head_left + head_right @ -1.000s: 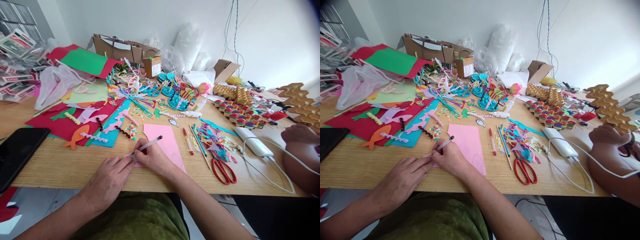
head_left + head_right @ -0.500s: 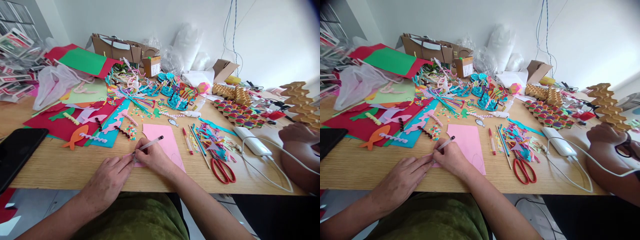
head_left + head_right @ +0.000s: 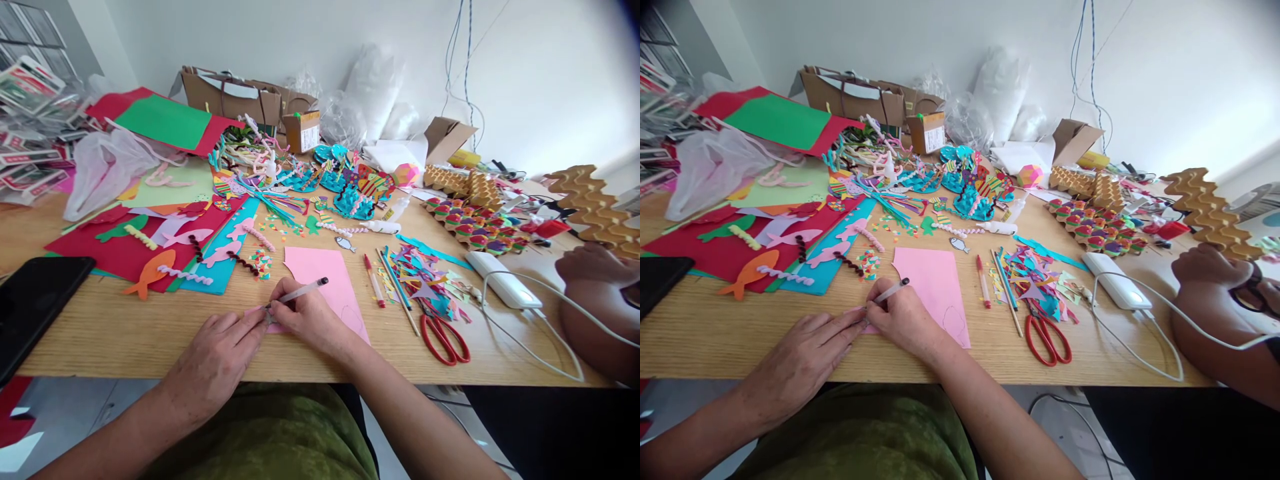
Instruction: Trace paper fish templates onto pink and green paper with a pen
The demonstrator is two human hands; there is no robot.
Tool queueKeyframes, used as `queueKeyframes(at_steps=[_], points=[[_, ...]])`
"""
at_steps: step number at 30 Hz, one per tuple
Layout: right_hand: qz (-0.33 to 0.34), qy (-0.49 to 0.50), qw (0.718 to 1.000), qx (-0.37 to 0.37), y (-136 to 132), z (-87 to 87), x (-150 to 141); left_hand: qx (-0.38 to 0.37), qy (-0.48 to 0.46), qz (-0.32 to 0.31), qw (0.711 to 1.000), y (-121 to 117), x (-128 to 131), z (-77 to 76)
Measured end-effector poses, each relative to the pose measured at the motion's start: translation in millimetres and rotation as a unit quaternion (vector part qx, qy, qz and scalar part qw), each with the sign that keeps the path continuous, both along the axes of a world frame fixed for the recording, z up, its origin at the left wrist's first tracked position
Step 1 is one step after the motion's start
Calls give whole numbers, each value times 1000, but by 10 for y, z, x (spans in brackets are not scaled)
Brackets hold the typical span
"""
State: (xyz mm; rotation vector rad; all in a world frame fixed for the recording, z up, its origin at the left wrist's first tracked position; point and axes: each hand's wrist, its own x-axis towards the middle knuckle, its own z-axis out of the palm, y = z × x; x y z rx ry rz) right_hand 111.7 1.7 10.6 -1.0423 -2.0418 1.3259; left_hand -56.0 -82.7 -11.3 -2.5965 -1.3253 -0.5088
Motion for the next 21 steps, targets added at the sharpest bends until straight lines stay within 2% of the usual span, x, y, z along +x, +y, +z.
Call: queueKeyframes(at_steps=[6,14,21], points=[[-31,17,999,-25,3,-40,-8,9,2,-4,1000,6,-2,-15],[-25,5,1000,-2,-17,-35,-7,-5,3,-1,1000,8,-9,-35],[-25,26,999,-15,-13,-58,-27,-3,-1,2,1000,2,-6,-54]])
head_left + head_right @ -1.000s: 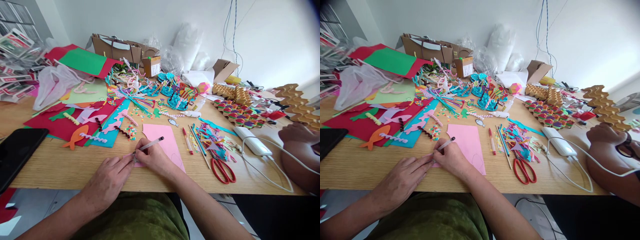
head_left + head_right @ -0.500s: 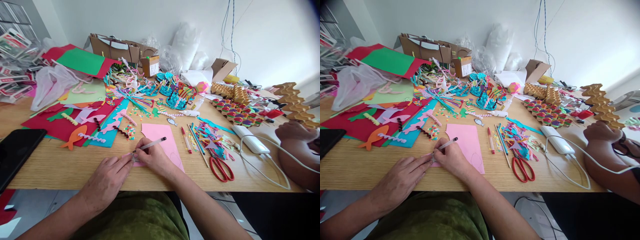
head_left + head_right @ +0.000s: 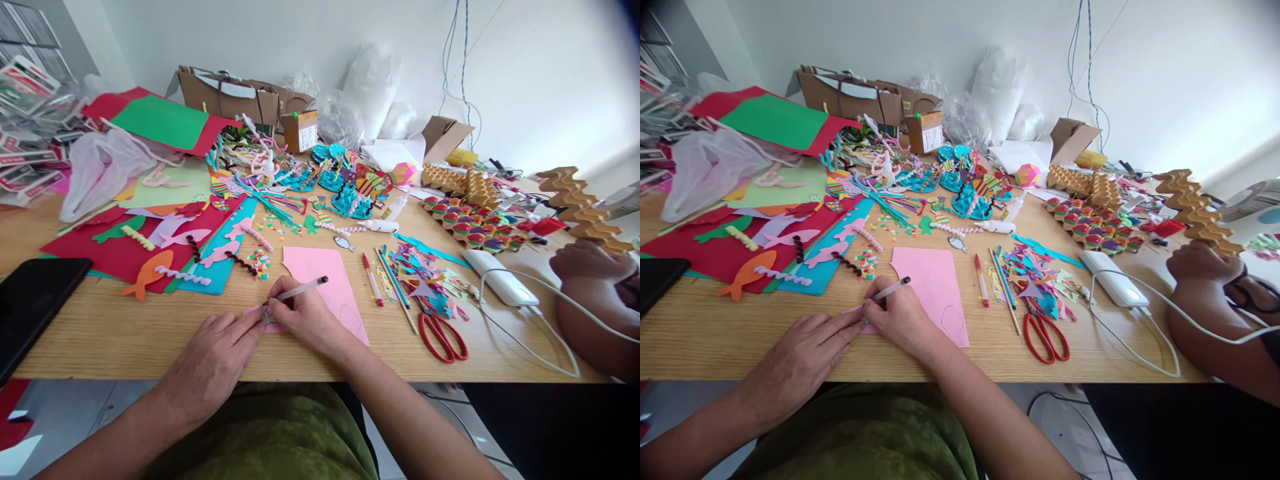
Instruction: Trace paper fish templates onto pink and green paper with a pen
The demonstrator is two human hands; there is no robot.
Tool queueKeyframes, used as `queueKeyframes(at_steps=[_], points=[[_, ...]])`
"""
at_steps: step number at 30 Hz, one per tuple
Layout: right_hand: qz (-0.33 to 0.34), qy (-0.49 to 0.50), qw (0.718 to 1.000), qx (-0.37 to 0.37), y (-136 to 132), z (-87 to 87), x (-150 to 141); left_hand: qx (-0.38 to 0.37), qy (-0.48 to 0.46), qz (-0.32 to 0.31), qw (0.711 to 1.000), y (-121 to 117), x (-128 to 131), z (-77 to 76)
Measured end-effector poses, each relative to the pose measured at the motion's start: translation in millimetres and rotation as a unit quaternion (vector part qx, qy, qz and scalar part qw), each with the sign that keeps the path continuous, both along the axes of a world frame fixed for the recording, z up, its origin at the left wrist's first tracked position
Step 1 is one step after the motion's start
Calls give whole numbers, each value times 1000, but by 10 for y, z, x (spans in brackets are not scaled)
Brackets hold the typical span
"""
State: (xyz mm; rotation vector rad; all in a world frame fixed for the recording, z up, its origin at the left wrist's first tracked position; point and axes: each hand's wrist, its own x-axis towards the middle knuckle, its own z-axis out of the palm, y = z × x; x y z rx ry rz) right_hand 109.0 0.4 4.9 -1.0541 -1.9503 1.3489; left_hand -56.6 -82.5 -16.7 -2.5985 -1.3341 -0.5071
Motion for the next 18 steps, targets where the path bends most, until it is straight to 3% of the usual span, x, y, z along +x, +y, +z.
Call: queueKeyframes(at_steps=[18], points=[[-1,-30,999,11,-20,54,5,9,-7,-1,1000,3,-3,14]])
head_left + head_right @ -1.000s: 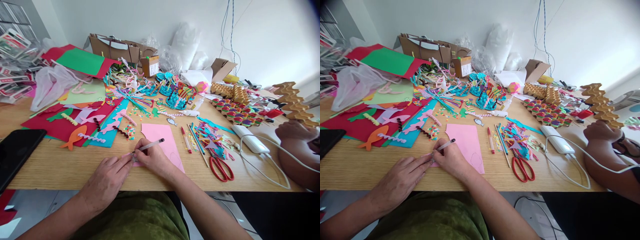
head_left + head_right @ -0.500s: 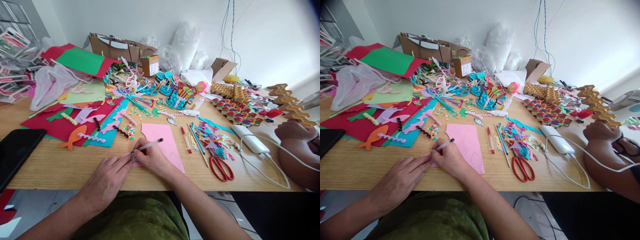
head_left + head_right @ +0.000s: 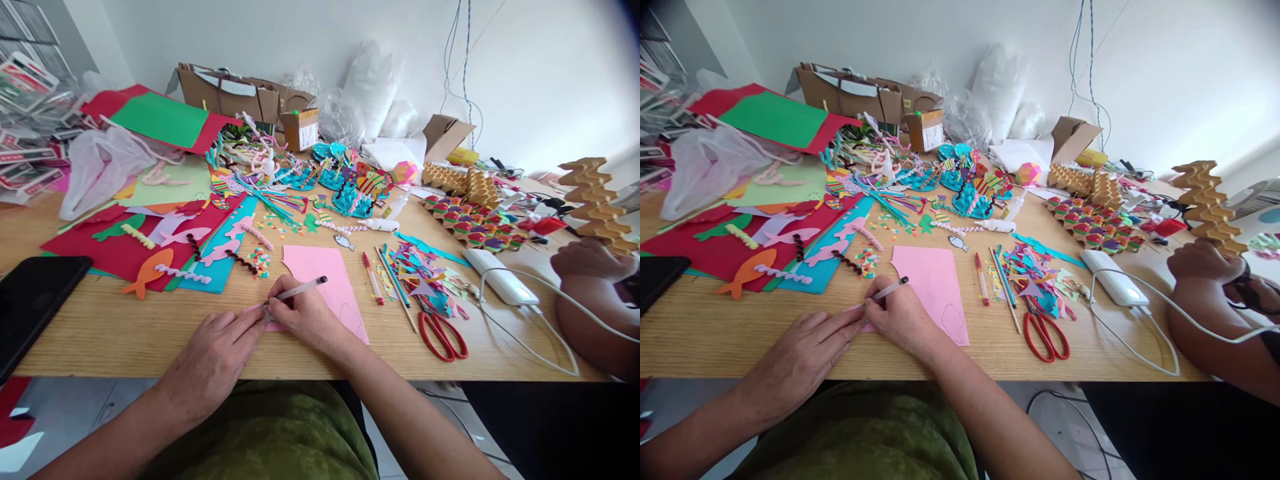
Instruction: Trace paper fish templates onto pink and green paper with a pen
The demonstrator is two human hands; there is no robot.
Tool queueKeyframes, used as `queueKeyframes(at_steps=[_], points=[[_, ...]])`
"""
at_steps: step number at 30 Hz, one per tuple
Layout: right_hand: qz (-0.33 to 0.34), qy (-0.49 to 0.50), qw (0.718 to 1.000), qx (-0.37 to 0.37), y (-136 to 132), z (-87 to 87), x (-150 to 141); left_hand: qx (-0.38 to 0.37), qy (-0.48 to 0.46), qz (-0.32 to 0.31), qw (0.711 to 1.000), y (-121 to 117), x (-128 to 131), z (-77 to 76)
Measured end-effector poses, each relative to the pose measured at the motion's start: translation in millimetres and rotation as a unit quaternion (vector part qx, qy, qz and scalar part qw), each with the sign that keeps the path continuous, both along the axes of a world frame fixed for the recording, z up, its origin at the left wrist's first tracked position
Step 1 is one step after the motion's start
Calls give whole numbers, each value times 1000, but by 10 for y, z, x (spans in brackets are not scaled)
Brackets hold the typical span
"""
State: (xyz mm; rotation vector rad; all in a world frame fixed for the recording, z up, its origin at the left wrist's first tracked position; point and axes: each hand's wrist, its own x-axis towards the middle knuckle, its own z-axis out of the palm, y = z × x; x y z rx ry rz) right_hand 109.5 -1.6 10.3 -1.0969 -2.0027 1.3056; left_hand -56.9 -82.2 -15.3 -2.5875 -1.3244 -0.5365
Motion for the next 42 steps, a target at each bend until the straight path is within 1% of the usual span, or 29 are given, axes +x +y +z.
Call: queueKeyframes(at_steps=[5,9,14,20,26,42], points=[[5,5,1000,15,2,-27,21,4,16,-5,1000,0,-1,17],[18,9,1000,10,1,-39,30,12,17,-3,1000,5,-5,11],[14,-2,1000,17,-13,-27,23,9,17,-8,1000,7,-15,-5],[7,0,1000,13,-25,-16,43,11,13,-4,1000,6,-5,12],[3,-1,999,41,-26,-42,63,4,15,-3,1000,5,-3,21],[-24,-9,999,31,-69,-44,73,-2,6,0,1000,1,-4,8]])
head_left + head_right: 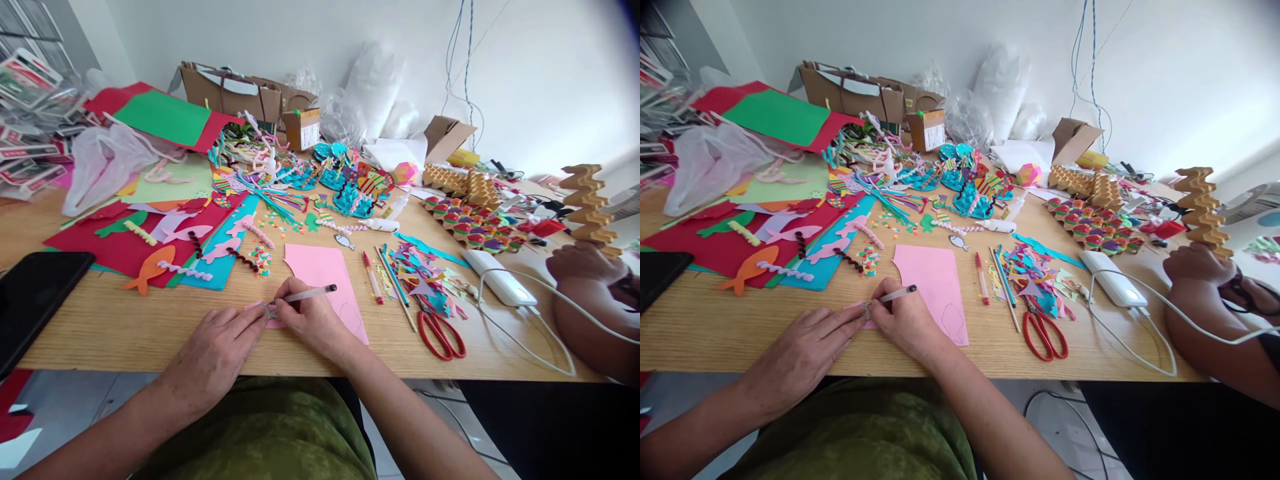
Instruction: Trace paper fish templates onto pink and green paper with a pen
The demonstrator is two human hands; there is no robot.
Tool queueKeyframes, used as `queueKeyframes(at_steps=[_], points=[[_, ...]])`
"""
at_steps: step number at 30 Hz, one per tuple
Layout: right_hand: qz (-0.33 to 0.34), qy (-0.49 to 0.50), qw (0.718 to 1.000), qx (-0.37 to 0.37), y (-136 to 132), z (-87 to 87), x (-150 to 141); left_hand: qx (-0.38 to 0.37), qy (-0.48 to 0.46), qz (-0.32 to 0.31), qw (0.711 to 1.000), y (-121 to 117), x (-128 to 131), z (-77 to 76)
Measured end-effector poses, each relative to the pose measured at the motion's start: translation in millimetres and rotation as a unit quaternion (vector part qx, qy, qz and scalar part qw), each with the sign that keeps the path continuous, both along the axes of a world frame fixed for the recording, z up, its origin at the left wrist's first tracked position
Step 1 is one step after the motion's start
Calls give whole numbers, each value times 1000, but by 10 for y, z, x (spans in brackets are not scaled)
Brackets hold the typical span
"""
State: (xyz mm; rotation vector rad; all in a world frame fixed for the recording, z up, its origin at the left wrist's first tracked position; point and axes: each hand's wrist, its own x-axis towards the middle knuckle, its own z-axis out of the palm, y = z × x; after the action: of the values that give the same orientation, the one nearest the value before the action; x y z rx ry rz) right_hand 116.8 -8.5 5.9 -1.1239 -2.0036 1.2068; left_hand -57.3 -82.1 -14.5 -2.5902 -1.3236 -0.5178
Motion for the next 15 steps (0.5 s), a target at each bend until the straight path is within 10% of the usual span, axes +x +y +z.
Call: queueKeyframes(at_steps=[15], points=[[-13,-14,999,37,-41,-36,-16,1,0,-2,1000,0,-7,-20]])
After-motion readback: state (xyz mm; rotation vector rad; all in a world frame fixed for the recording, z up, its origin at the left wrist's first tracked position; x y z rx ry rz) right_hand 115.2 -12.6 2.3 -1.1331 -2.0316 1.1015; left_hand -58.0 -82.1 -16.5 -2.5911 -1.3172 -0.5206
